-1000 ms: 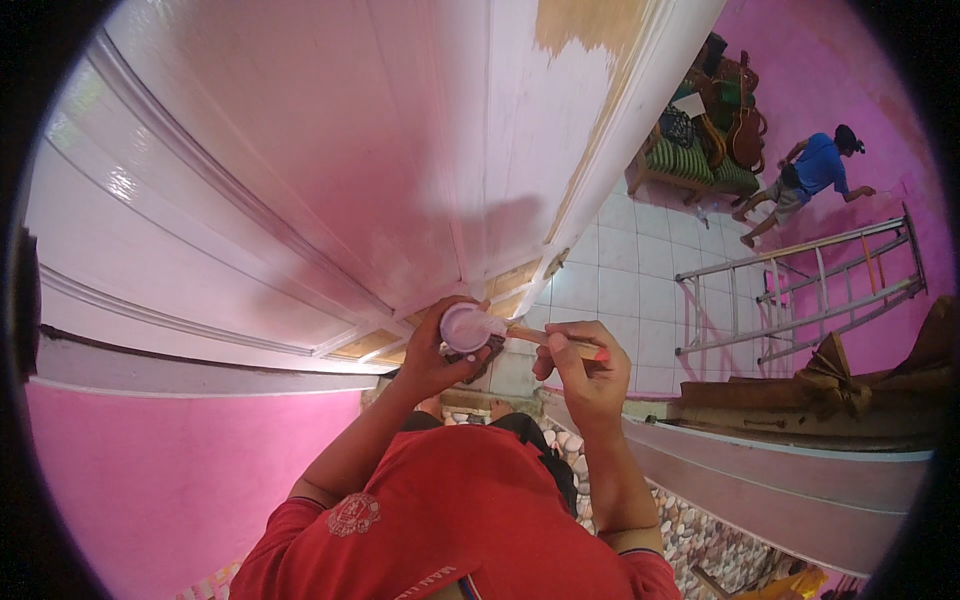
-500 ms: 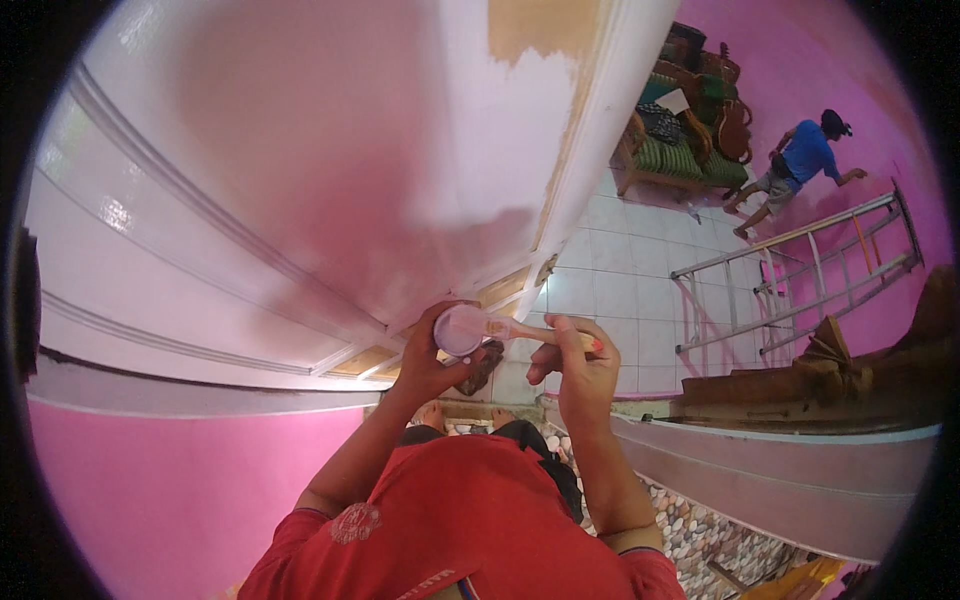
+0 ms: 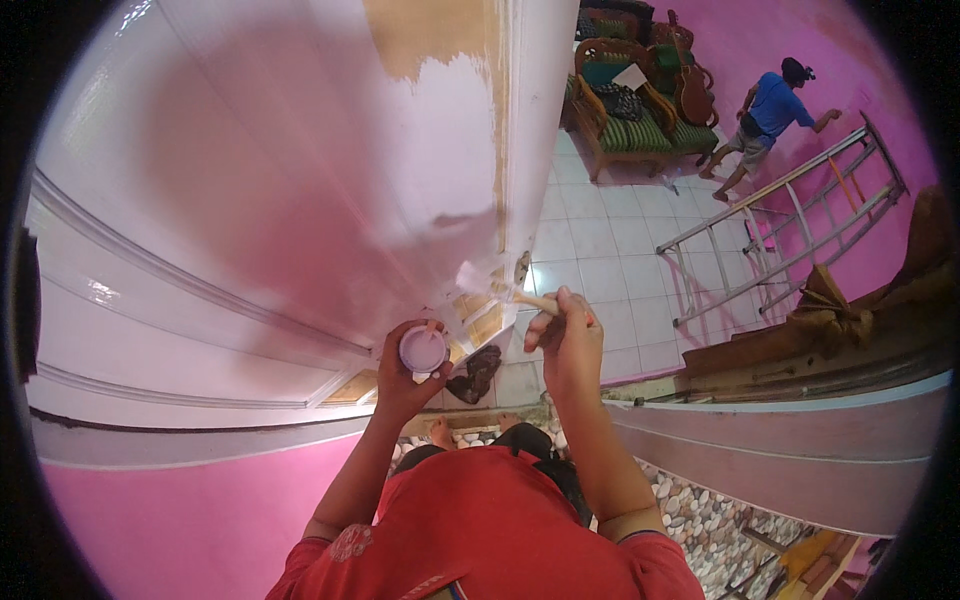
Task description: The person paints the wooden frame of a white door using a paintbrush and white paint from a small container, applying the paint in vertical strokes.
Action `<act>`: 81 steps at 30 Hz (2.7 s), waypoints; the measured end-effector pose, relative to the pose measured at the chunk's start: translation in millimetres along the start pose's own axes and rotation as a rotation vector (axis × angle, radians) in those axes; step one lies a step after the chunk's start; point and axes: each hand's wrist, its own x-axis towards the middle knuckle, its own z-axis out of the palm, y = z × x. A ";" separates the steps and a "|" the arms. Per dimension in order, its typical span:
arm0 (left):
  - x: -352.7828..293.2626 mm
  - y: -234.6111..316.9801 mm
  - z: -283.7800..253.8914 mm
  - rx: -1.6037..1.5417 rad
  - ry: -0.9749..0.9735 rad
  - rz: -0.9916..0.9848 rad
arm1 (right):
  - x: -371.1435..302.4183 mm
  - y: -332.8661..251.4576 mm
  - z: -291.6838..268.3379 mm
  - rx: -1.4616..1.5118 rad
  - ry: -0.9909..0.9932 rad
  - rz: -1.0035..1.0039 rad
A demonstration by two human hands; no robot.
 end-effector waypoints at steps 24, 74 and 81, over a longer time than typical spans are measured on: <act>-67.1 9.5 -26.6 0.057 0.149 -0.128 | 179.2 162.2 -59.9 -0.454 0.244 -0.123; -95.5 9.6 -20.8 0.066 0.306 -0.153 | 172.1 106.4 -9.4 -0.566 0.056 -0.321; -98.8 10.4 -19.9 0.046 0.309 -0.144 | 146.0 86.4 -12.4 -0.553 0.042 -0.408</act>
